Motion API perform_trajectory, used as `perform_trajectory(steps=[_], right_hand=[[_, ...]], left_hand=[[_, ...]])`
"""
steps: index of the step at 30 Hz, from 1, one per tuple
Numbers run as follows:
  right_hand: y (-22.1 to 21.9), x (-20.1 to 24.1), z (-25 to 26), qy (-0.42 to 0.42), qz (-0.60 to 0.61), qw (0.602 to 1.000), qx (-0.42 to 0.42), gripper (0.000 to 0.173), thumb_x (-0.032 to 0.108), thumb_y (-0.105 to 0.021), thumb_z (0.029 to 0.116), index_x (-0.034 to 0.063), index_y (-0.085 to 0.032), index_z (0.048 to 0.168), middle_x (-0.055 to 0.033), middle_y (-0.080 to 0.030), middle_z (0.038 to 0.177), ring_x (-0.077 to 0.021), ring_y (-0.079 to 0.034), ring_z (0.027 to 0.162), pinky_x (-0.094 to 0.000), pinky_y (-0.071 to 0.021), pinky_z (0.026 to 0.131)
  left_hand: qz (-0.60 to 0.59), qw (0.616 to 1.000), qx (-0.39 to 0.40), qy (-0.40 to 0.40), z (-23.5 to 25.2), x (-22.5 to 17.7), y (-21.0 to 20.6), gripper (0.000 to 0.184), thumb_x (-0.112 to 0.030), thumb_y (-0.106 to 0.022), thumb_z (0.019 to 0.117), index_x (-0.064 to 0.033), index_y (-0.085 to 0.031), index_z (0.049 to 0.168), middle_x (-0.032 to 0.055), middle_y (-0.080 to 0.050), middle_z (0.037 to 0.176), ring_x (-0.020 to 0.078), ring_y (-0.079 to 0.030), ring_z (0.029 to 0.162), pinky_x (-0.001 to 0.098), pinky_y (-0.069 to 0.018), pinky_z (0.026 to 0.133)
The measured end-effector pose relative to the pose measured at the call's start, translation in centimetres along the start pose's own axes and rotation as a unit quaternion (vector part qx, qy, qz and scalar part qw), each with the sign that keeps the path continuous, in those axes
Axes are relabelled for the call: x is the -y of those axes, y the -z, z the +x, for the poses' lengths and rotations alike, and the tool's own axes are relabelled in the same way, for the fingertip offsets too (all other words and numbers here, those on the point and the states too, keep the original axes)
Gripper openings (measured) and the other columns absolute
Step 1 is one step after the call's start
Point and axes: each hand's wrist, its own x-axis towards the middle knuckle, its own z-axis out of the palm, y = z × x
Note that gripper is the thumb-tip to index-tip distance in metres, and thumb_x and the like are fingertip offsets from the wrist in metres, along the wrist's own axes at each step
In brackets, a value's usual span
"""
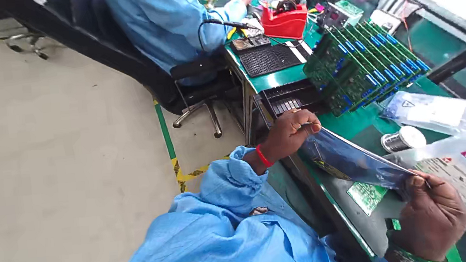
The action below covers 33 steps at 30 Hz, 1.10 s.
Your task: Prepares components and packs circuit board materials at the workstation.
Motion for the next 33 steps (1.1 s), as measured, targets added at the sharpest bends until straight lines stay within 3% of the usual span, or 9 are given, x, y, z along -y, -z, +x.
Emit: perform_trajectory(steps=[3,8,12,16,20,23,27,30,33], right_hand=[[-0.1,0.5,0.1,-0.092,0.031,0.995,-0.025,0.020,-0.001,-0.055,0.0964,0.0106,-0.070,0.102,0.0130,-0.073,0.093,0.0013,-0.069,0.083,-0.0177,-0.0580,0.078],[0.9,-0.1,0.2,-0.172,0.095,0.981,0.000,0.031,-0.005,-0.052,0.0938,0.0159,-0.067,0.112,0.0130,-0.074,0.097,0.0002,-0.068,0.078,-0.0180,-0.0579,0.071],[2.8,-1.1,0.3,-0.145,0.129,0.978,0.083,0.035,0.000,-0.055,0.0972,0.0243,-0.074,0.114,0.0139,-0.075,0.100,0.0019,-0.067,0.084,-0.0173,-0.0561,0.078],[2.9,-0.4,0.2,-0.093,0.113,0.983,0.107,0.035,0.002,-0.059,0.0977,0.0234,-0.070,0.123,0.0161,-0.073,0.114,0.0018,-0.068,0.097,-0.0183,-0.0562,0.088],[0.6,0.2,0.1,0.019,0.026,0.999,-0.001,0.033,-0.006,-0.051,0.0982,0.0134,-0.067,0.121,0.0190,-0.071,0.117,0.0027,-0.066,0.106,-0.0196,-0.0547,0.094],[-1.0,-0.5,0.2,0.094,0.036,0.991,-0.084,0.032,-0.007,-0.049,0.1001,0.0143,-0.070,0.112,0.0184,-0.073,0.110,0.0030,-0.067,0.104,-0.0186,-0.0548,0.092],[-0.7,-1.4,0.5,0.085,0.061,0.989,-0.103,0.035,-0.007,-0.045,0.0995,0.0182,-0.067,0.110,0.0204,-0.071,0.104,0.0063,-0.066,0.094,-0.0148,-0.0537,0.084],[-0.9,-0.9,0.6,0.036,0.079,0.987,-0.132,0.034,-0.011,-0.043,0.0981,0.0179,-0.061,0.099,0.0198,-0.069,0.089,0.0063,-0.065,0.083,-0.0149,-0.0550,0.077],[0.1,-0.8,0.7,-0.034,0.094,0.990,-0.096,0.035,-0.012,-0.046,0.0940,0.0192,-0.062,0.095,0.0196,-0.068,0.084,0.0066,-0.064,0.075,-0.0138,-0.0541,0.071]], left_hand=[[-0.051,0.994,-0.002,0.094,0.3,-0.8,-0.2,0.012,-0.001,-0.061,0.0956,0.0081,-0.067,0.101,0.0068,-0.068,0.091,0.0029,-0.063,0.082,0.0216,-0.0536,0.079],[-0.075,0.976,0.021,0.201,0.4,-1.3,0.0,0.019,-0.007,-0.059,0.0986,0.0051,-0.062,0.113,-0.0011,-0.059,0.075,0.0000,-0.050,0.064,0.0203,-0.0461,0.065],[-0.055,0.979,0.073,0.180,0.6,-1.6,1.3,0.022,-0.008,-0.061,0.0992,0.0066,-0.062,0.115,0.0050,-0.066,0.086,0.0027,-0.059,0.074,0.0231,-0.0508,0.073],[-0.070,0.982,0.110,0.135,-0.1,-2.7,2.9,0.034,0.001,-0.058,0.0975,0.0117,-0.056,0.130,0.0137,-0.070,0.105,0.0067,-0.066,0.090,0.0240,-0.0546,0.085],[0.080,0.996,-0.029,0.014,-1.5,-2.4,1.2,0.016,-0.003,-0.061,0.0973,0.0040,-0.073,0.105,0.0120,-0.076,0.101,0.0152,-0.071,0.097,0.0365,-0.0512,0.099],[0.115,0.983,-0.121,-0.082,-1.7,-0.6,-0.7,0.017,-0.007,-0.057,0.1016,0.0007,-0.071,0.096,0.0108,-0.075,0.093,0.0159,-0.070,0.096,0.0397,-0.0429,0.109],[0.051,0.990,-0.119,-0.059,-1.4,-0.1,-1.9,0.020,-0.007,-0.054,0.1028,0.0069,-0.068,0.099,0.0180,-0.074,0.100,0.0244,-0.070,0.109,0.0424,-0.0458,0.108],[0.021,0.991,-0.126,-0.039,-1.1,-0.3,-2.3,0.021,-0.008,-0.054,0.1024,0.0074,-0.067,0.098,0.0138,-0.070,0.093,0.0147,-0.067,0.095,0.0328,-0.0510,0.094],[0.004,0.993,-0.120,0.006,-1.0,-0.8,-2.2,0.018,-0.004,-0.055,0.0994,0.0078,-0.068,0.098,0.0109,-0.069,0.089,0.0105,-0.064,0.086,0.0338,-0.0493,0.094]])
